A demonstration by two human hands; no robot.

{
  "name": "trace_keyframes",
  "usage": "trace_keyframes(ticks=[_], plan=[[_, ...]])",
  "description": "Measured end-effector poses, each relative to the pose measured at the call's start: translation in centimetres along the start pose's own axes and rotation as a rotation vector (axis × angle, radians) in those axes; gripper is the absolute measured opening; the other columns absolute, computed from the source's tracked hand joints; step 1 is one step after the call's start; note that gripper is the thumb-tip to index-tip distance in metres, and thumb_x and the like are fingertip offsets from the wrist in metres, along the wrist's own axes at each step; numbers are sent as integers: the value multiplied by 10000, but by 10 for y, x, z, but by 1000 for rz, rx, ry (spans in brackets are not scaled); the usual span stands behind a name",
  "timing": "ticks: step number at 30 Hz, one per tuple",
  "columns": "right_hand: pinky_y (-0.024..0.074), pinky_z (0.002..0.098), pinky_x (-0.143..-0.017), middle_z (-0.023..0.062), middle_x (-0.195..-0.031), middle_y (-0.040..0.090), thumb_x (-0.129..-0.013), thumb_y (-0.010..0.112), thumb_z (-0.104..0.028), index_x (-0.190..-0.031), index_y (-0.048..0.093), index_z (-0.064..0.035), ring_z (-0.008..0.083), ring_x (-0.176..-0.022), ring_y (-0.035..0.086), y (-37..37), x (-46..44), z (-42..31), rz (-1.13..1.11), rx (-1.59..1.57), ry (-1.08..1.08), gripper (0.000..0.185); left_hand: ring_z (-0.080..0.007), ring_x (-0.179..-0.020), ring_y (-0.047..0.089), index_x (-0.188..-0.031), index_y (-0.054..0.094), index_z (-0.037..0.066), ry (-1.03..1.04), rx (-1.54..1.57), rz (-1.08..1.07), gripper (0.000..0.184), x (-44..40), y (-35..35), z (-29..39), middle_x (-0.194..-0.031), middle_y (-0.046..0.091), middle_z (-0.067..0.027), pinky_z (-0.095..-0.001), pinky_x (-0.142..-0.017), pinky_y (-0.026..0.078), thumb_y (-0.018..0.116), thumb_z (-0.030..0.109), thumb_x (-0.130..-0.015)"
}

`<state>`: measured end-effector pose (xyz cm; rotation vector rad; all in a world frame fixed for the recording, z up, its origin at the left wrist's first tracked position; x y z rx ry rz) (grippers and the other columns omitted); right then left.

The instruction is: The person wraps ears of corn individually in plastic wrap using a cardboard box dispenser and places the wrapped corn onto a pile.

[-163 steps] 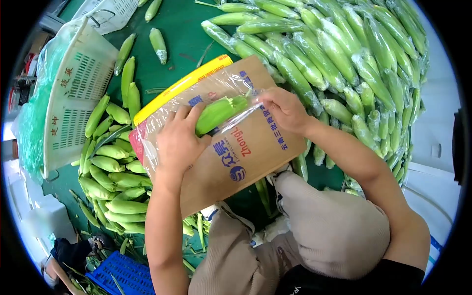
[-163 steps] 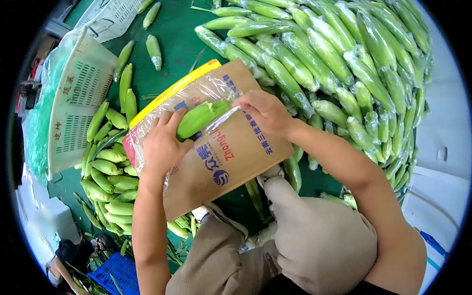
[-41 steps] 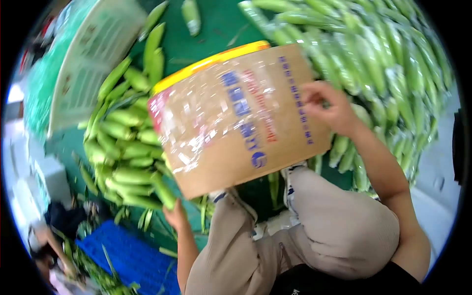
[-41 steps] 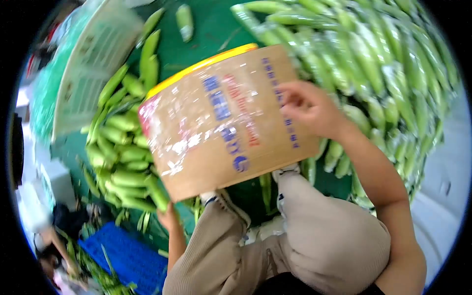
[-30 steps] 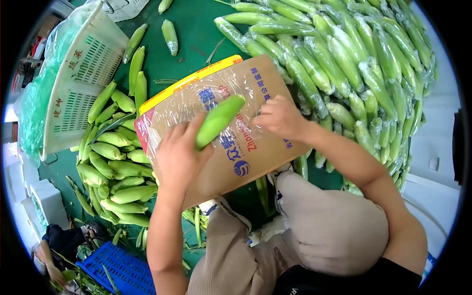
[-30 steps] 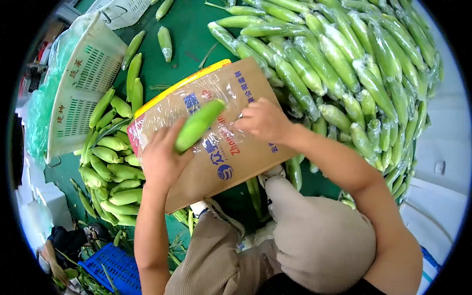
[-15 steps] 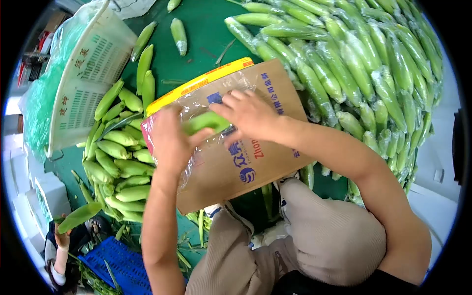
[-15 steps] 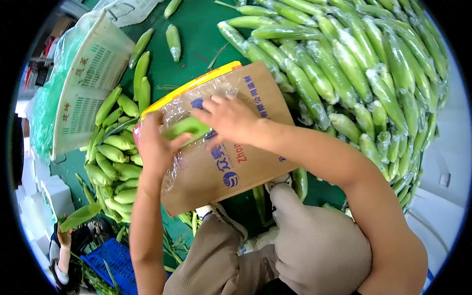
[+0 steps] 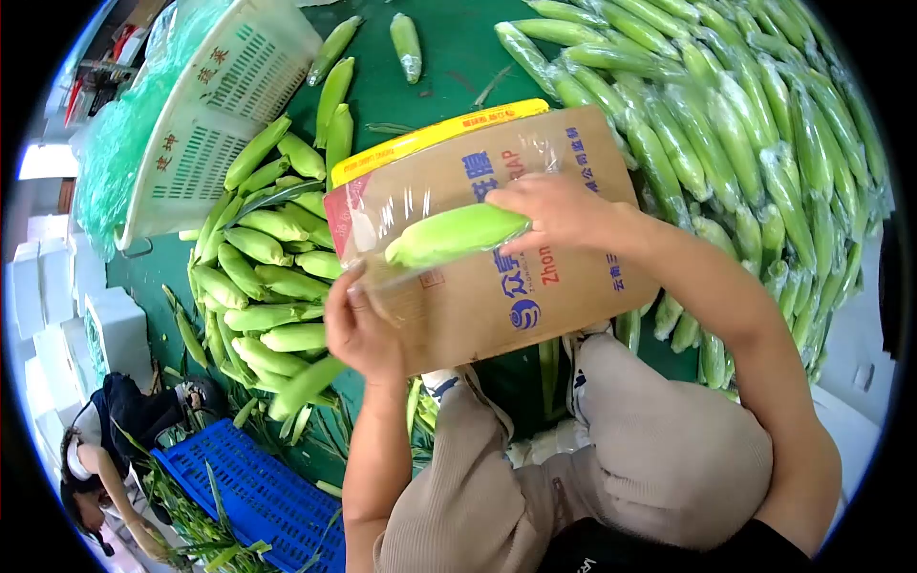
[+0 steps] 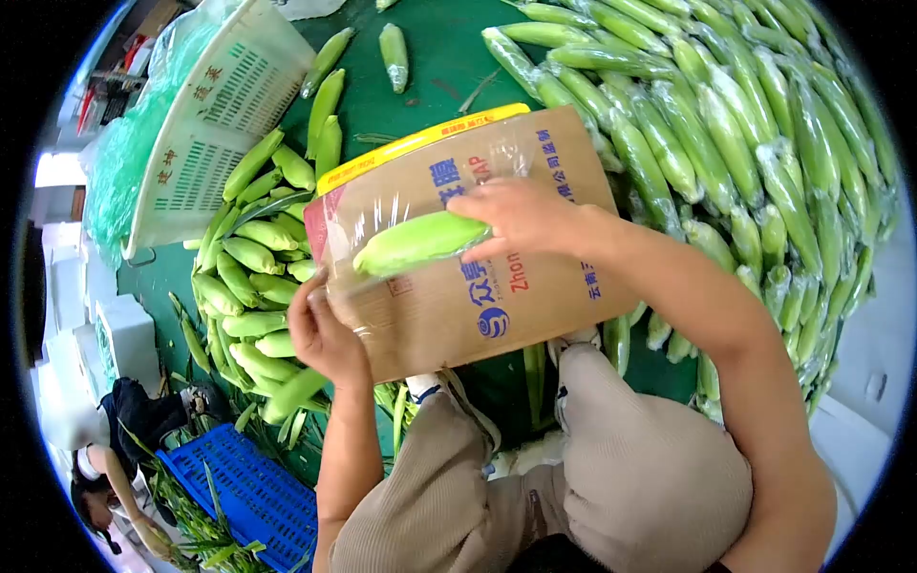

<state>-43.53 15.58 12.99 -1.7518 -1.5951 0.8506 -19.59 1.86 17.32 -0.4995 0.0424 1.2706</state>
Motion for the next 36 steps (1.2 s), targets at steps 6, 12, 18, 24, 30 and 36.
trace_keyframes(ticks=[6,12,18,24,30,36], plan=[[522,457,-892,151,-1201,625,-863,756,-527,-1294,605,-82,362,-1083,629,-31,-3,-14,316,365,-123,638,-400,-1396,470,-1427,600,96,686,-599,-670,540,20,116,58,-1466,520,-236,-537,-1151,376,651,382,-972],[507,477,-927,145,-1204,595,-776,816,-538,-1318,590,-78,340,-1148,587,-46,-62,-11,274,520,-75,746,-322,-1348,551,-1382,611,61,689,-868,-309,607,-121,163,60,-1368,648,-153,-551,-1134,387,581,532,-1001],[528,481,-876,177,-1136,624,-740,859,-474,-1234,587,-27,389,-1044,633,-40,-94,30,130,234,-20,719,-331,-1319,554,-1404,567,68,612,-370,-468,594,-70,138,68,-1418,599,-136,-550,-1150,366,753,178,-851],[543,465,-881,232,-1148,684,-905,729,-523,-1208,627,-14,394,-1035,669,12,-37,-13,-447,-185,17,601,-270,-1083,656,-1376,608,188,765,-759,-691,686,16,127,63,-1354,643,-71,-448,-999,501,803,232,-720],[372,503,-1149,93,-1509,534,-1038,495,-552,-1486,548,-228,321,-1390,488,-13,-64,-8,-110,-105,-119,556,-395,-954,695,-1277,648,85,307,-590,-1187,638,16,153,60,-1045,737,-181,-443,-866,551,800,167,-663],[94,560,-1286,-90,-1679,328,-1036,468,-557,-1600,389,-310,183,-1586,194,35,-55,-5,-106,416,-228,620,-429,-965,688,-1163,670,13,117,-608,-1560,573,59,145,42,-998,712,-266,-484,-889,539,777,297,-677]])
Point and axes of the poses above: each hand's wrist, its own x-axis away from the middle knuckle, its own y-axis out of the palm, z = x × y, the point moved 10 cm from there along -x, towards the middle knuckle
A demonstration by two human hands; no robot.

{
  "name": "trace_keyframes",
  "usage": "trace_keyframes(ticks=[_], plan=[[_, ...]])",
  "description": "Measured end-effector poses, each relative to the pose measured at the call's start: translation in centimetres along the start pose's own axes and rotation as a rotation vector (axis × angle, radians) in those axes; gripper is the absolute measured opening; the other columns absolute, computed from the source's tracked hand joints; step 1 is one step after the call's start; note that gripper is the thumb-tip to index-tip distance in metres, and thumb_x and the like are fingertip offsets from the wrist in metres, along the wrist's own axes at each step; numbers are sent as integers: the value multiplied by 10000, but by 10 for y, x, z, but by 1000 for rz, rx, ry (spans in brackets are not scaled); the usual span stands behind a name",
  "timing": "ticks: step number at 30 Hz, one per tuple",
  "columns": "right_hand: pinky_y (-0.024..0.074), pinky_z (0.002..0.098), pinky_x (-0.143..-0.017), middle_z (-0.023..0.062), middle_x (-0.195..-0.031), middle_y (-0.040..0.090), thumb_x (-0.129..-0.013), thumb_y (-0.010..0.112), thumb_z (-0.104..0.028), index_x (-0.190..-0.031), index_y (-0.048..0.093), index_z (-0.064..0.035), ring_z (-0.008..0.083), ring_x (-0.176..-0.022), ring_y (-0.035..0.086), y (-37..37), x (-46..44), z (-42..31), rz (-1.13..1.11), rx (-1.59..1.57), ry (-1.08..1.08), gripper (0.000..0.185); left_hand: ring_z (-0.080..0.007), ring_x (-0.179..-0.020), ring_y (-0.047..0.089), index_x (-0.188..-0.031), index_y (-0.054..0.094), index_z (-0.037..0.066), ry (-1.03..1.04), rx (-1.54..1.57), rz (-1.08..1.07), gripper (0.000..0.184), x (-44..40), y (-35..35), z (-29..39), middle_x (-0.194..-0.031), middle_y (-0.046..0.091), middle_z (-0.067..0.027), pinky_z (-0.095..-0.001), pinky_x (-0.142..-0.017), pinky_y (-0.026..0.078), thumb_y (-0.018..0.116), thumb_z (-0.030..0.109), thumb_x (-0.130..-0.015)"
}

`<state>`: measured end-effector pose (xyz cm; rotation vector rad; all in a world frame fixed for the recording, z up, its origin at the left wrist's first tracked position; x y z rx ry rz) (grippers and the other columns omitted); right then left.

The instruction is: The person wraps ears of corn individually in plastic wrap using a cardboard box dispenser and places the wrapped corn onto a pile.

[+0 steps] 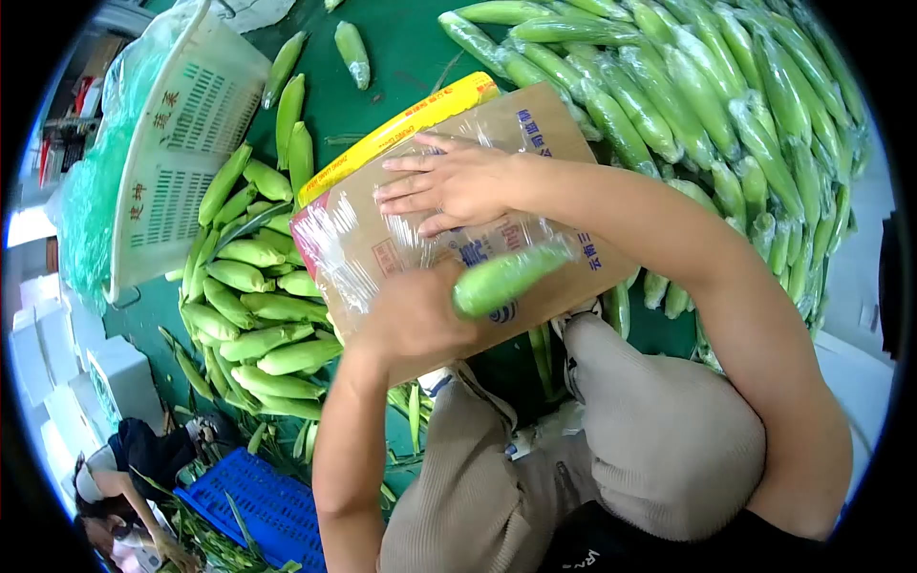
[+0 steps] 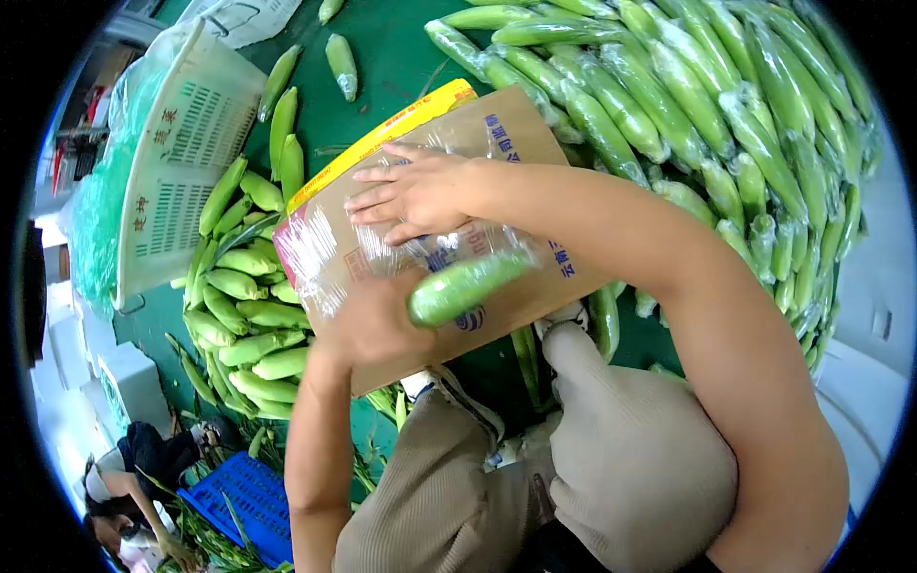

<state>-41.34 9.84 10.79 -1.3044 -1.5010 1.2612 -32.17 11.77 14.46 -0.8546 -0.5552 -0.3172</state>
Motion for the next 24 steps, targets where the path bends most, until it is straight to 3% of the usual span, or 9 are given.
trace_keyframes(ticks=[3,7,13,16,17,18,19,21,24], plan=[[99,555,-1286,-94,-1681,323,-1036,462,-563,-1606,377,-303,184,-1587,194,1,2,2,31,31,-10,633,-407,-1024,695,-1265,642,26,-1,142,-434,654,33,83,14,-1076,714,-274,-473,-923,543,792,342,-712],[260,526,-1250,94,-1643,390,-1019,520,-548,-1564,446,-166,279,-1536,323,1,8,-19,62,102,0,670,-400,-1100,669,-1333,607,32,77,385,-724,682,76,194,19,-1204,687,-251,-468,-977,516,768,390,-775],[494,478,-1006,214,-1265,630,-854,807,-416,-1519,405,-67,402,-1173,612,-17,124,-163,-563,-916,60,852,-386,-1202,604,-1468,499,34,170,425,-269,866,102,69,11,-1400,543,-193,-422,-1029,488,858,227,-704],[490,443,-993,221,-1286,597,-851,808,-223,-1464,407,-35,357,-1177,602,-13,116,-160,-62,-1370,32,756,-320,-1075,710,-1309,644,-31,194,568,67,733,123,2,-18,-1200,722,-169,-431,-989,552,927,199,-674],[483,422,-981,192,-1273,586,-826,817,-191,-1441,419,-29,309,-1168,584,-14,113,-153,-174,-1490,179,750,-323,-1103,681,-1307,630,-41,321,776,185,640,127,3,-66,-1256,687,-195,-432,-989,542,876,178,-758],[479,403,-968,173,-1256,577,-810,809,-167,-1426,422,-26,287,-1149,574,-15,105,-143,-1,-1460,176,741,-309,-1024,657,-1298,643,-34,315,460,539,381,142,-35,-45,-1210,675,-226,-434,-875,569,668,124,-952],[477,389,-964,152,-1216,577,-789,811,-155,-1422,420,-27,276,-1122,576,-19,103,-133,118,-1521,224,755,-305,-957,653,-1129,676,-33,-132,740,953,332,144,-37,-57,-1099,692,-195,-448,-832,547,671,218,-914],[473,379,-963,105,-1169,589,-770,835,-136,-1405,446,-29,234,-1104,564,-36,92,-126,215,-1429,275,752,-298,-911,639,-1019,667,-10,-28,1282,1375,354,136,-38,-15,-989,681,-160,-462,-820,532,662,315,-878],[508,408,-760,120,-1006,668,-903,800,-214,-1314,557,-55,255,-862,620,-11,78,-122,342,-1287,308,503,-296,-913,615,-1094,628,31,175,1466,1301,405,115,-31,-36,-1030,631,-144,-469,-836,511,660,350,-845]])
Point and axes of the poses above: each hand's wrist, its own x-axis away from the middle knuckle, its own y-axis out of the palm, z = x × y, the point moved 10 cm from there along -x, towards the middle knuckle
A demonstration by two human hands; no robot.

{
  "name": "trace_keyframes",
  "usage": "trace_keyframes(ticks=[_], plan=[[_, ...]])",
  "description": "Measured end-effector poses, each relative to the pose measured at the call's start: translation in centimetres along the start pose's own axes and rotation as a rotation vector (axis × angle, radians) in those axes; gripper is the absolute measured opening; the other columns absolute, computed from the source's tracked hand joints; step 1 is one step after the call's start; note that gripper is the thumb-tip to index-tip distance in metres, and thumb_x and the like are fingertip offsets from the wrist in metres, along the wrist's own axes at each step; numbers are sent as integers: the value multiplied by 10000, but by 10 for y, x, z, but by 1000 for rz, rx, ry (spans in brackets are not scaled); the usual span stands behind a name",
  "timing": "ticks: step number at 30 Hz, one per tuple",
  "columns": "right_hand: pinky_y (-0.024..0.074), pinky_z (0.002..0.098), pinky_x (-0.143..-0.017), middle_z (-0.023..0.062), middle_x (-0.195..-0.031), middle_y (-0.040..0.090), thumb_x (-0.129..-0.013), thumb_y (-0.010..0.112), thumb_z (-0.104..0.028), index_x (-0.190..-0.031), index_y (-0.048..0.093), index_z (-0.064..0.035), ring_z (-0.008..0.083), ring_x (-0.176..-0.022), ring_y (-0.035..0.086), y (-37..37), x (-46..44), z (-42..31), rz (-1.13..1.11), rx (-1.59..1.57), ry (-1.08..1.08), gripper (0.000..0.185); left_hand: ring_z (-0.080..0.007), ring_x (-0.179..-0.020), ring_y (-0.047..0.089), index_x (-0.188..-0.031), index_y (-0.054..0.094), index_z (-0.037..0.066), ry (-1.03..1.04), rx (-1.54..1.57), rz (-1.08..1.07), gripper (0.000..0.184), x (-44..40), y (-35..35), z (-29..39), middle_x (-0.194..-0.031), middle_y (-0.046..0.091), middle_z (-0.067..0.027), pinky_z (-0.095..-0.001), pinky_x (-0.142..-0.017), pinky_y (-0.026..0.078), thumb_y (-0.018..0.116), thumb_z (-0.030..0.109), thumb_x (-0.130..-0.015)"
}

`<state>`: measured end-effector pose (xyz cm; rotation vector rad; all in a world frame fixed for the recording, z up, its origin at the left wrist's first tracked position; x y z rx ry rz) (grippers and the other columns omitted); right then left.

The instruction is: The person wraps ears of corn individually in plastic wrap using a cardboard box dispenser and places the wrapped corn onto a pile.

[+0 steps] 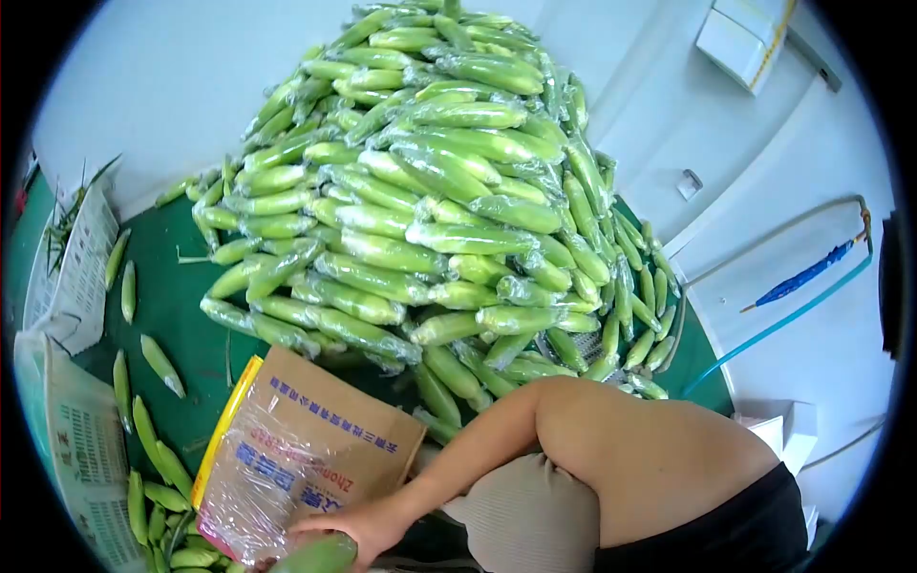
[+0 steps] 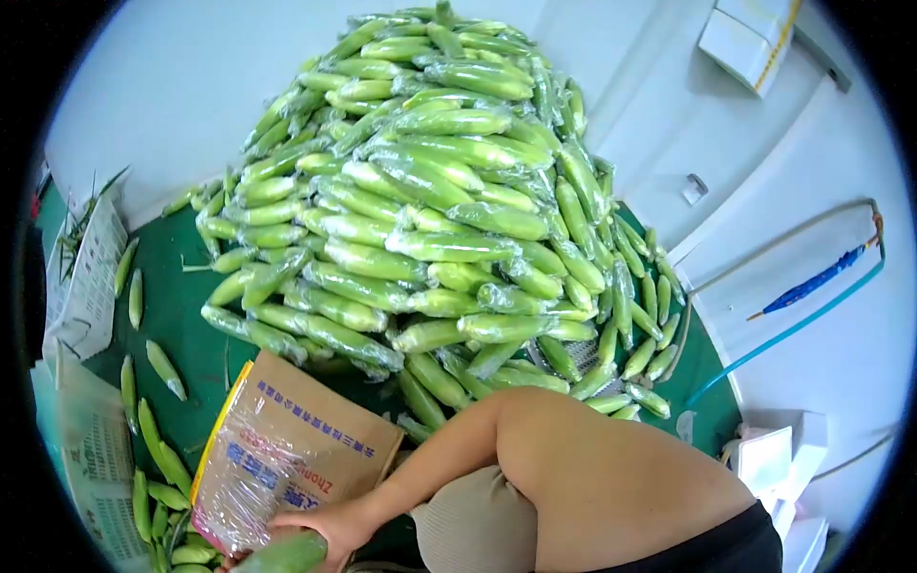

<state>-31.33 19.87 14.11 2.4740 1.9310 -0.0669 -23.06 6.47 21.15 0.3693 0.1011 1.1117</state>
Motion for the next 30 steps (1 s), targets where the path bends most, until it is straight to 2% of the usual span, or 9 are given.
trace_keyframes(ticks=[3,7,9,11,16,22,25,27,30], plan=[[511,432,-771,147,-997,678,-926,794,-212,-1210,587,-48,304,-894,641,57,29,47,-627,-356,498,387,-276,-878,590,-1073,593,83,122,-4,-274,307,10,6,2,-993,612,-113,-468,-819,514,644,318,-881],[486,430,-923,152,-1157,640,-840,844,-206,-1336,532,-48,313,-1100,603,63,85,47,-664,-792,726,607,-286,-912,611,-1136,573,44,121,123,-779,364,25,15,-14,-1021,632,-102,-429,-839,535,596,377,-992],[475,395,-957,114,-1165,630,-808,833,-152,-1363,523,-48,270,-1119,583,13,89,45,-408,-762,759,644,-326,-981,657,-1255,578,-26,291,-345,-718,493,19,12,-9,-1137,676,-139,-467,-893,558,613,403,-1014],[476,387,-959,111,-1180,631,-829,808,-156,-1367,526,-46,260,-1120,588,-81,91,41,-61,-644,615,617,-290,-1087,656,-1277,625,-20,288,-81,-265,429,-14,-37,-30,-1266,655,-187,-415,-994,523,750,146,-902],[480,369,-964,103,-1217,631,-882,747,-166,-1377,534,-40,235,-1124,600,-334,95,13,666,-270,249,554,-172,-935,574,-1095,630,13,75,-608,629,160,-18,-262,-71,-1042,624,-82,-323,-814,471,640,99,-960],[484,347,-970,94,-1261,632,-944,673,-178,-1389,544,-33,205,-1128,614,-480,155,-66,1206,197,-78,485,-284,-1125,599,-1272,581,-45,-128,-1446,139,551,13,-298,-180,-1217,643,-169,-367,-974,477,787,252,-857],[486,336,-973,89,-1283,633,-976,636,-184,-1395,549,-29,190,-1130,621,-437,119,-75,1162,379,-131,455,-350,-1110,641,-1302,571,-43,-514,-1072,231,533,20,-327,-198,-1192,668,-168,-415,-994,506,736,166,-840],[488,329,-975,86,-1298,633,-997,611,-188,-1399,552,-27,181,-1131,626,-362,85,-62,931,478,-88,437,-364,-1031,676,-1328,566,-18,-809,-25,191,564,51,-340,-215,-1165,685,-158,-522,-996,534,608,150,-792],[512,275,-831,33,-1159,646,-875,744,-45,-1375,610,-114,114,-927,627,-239,42,-26,370,524,148,522,-334,-1015,642,-1524,413,61,-570,296,166,823,64,-256,-96,-1271,606,-165,-592,-888,531,665,240,-761]])
Point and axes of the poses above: each hand's wrist, its own x-axis away from the middle knuckle, its own y-axis out of the palm, z = x × y, the point moved 10 cm from there along -x, towards the middle knuckle
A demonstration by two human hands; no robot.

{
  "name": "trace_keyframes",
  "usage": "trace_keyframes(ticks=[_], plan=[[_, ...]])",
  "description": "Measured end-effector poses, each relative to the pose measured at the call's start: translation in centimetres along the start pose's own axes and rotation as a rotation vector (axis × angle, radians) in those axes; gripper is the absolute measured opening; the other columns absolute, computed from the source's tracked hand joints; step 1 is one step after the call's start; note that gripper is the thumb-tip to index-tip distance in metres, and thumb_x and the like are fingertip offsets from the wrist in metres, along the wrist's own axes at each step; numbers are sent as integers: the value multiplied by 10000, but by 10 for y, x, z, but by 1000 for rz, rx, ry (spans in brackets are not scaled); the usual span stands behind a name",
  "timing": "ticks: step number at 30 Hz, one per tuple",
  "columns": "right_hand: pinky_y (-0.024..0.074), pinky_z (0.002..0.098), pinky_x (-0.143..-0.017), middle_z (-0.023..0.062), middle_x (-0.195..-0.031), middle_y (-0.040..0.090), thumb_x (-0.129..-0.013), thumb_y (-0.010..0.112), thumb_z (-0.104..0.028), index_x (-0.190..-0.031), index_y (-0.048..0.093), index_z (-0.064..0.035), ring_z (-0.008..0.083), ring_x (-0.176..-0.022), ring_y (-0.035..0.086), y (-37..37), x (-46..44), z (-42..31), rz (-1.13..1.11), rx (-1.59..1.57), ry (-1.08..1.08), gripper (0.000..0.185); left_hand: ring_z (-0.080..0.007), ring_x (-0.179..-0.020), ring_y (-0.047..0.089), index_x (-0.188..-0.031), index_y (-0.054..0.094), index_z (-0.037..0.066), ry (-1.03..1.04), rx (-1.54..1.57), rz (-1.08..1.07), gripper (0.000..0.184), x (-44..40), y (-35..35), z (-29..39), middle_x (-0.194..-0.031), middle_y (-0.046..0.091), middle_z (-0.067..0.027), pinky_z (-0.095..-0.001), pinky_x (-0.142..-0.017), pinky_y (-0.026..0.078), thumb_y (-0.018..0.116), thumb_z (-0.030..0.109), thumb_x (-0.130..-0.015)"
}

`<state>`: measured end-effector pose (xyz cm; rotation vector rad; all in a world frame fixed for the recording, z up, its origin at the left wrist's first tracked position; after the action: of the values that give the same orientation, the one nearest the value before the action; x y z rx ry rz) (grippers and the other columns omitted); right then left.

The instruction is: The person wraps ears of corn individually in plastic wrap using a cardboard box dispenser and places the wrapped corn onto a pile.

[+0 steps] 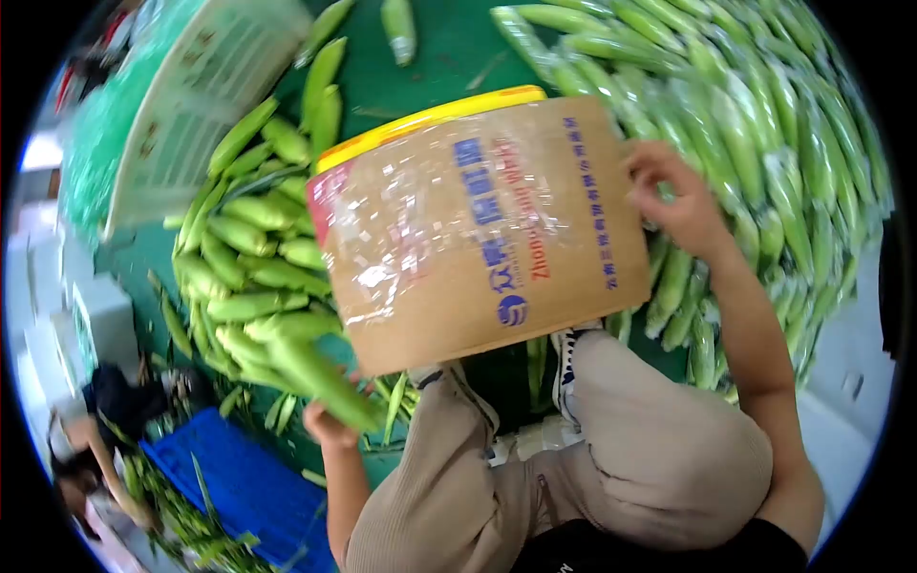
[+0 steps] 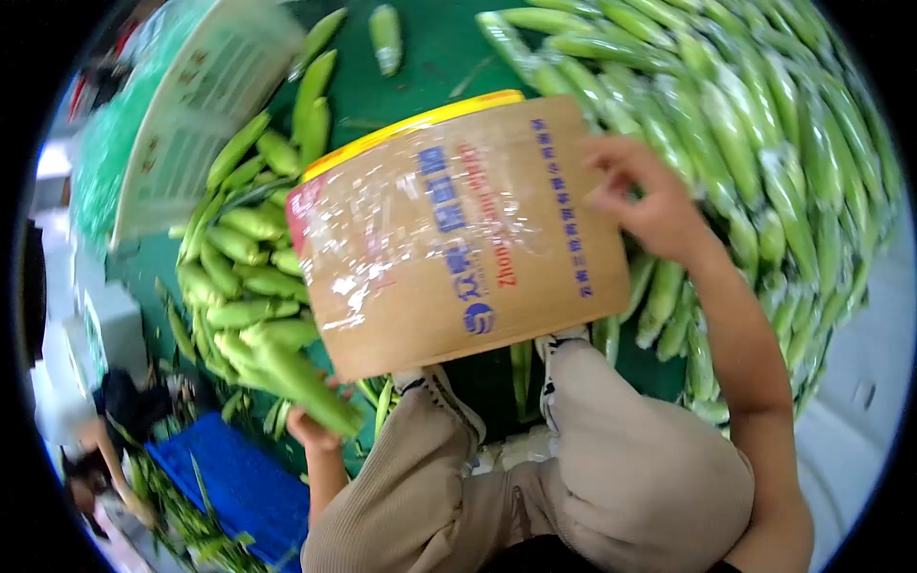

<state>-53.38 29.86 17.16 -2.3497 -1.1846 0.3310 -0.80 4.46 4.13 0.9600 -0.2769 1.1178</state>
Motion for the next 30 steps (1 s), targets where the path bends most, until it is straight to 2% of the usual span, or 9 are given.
trace_keyframes(ticks=[3,7,8,11,13,15,22,25,30], plan=[[511,270,-821,29,-1098,646,-895,740,-64,-1380,610,-80,109,-901,610,31,8,-9,-154,-63,4,503,-165,-873,554,-1498,369,-5,104,775,-438,733,13,89,47,-1204,540,-107,-288,-756,507,706,169,-871],[515,340,-867,58,-1080,638,-882,747,-97,-1438,576,-143,199,-940,619,39,8,8,-133,-10,115,584,-173,-861,562,-1280,460,-50,94,812,-188,545,-11,118,60,-1117,548,-114,-301,-749,527,746,268,-943],[524,364,-870,60,-1089,633,-872,762,-123,-1427,588,-171,220,-970,628,44,7,-5,-192,218,24,584,-180,-852,584,-1342,444,-45,132,339,-178,567,-9,132,59,-1039,565,-113,-304,-753,526,686,324,-986],[506,431,-878,62,-1059,591,-837,800,-225,-1433,588,-299,278,-992,621,59,9,-13,-342,620,-164,637,-236,-1015,633,-1441,446,0,692,-841,-12,656,5,200,80,-1274,604,-153,-350,-853,557,780,159,-899],[489,428,-876,59,-1043,580,-835,806,-259,-1430,593,-330,271,-962,613,70,2,-10,-398,662,-223,637,-302,-1092,654,-1420,503,27,781,-1288,-397,686,1,297,62,-1370,601,-167,-398,-911,551,813,111,-814],[458,405,-837,27,-958,572,-872,761,-310,-1357,646,-371,236,-914,595,82,-5,-14,-406,706,-300,502,-369,-1113,642,-1415,543,67,1161,-1897,-653,718,0,370,25,-1349,618,-151,-445,-947,540,812,89,-750],[455,343,-794,10,-829,586,-971,653,-221,-1048,682,-163,175,-860,607,103,-6,-17,-258,637,-582,101,-372,-1174,601,-1379,582,147,763,-2105,-705,698,-75,383,-40,-1263,624,-134,-471,-991,521,808,155,-719],[493,298,-812,11,-930,683,-1023,620,-154,-1084,669,-112,135,-875,647,51,-9,22,127,-97,-61,90,-376,-1198,586,-1384,578,146,684,-2096,-704,705,-81,380,-36,-1281,605,-141,-466,-1014,510,792,133,-712],[522,310,-757,38,-952,710,-1063,596,-196,-1119,646,-53,135,-840,658,52,-30,18,398,-368,44,162,-386,-1243,558,-1388,568,137,619,-2104,-768,742,-89,380,-39,-1275,590,-149,-460,-1052,487,796,153,-682]])
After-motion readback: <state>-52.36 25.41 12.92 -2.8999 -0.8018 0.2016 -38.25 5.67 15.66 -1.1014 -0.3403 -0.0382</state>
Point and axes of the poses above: each hand's wrist, its own x-axis away from the middle knuckle, its own y-axis out of the palm, z = x × y, the point moved 10 cm from there along -x, towards the middle knuckle
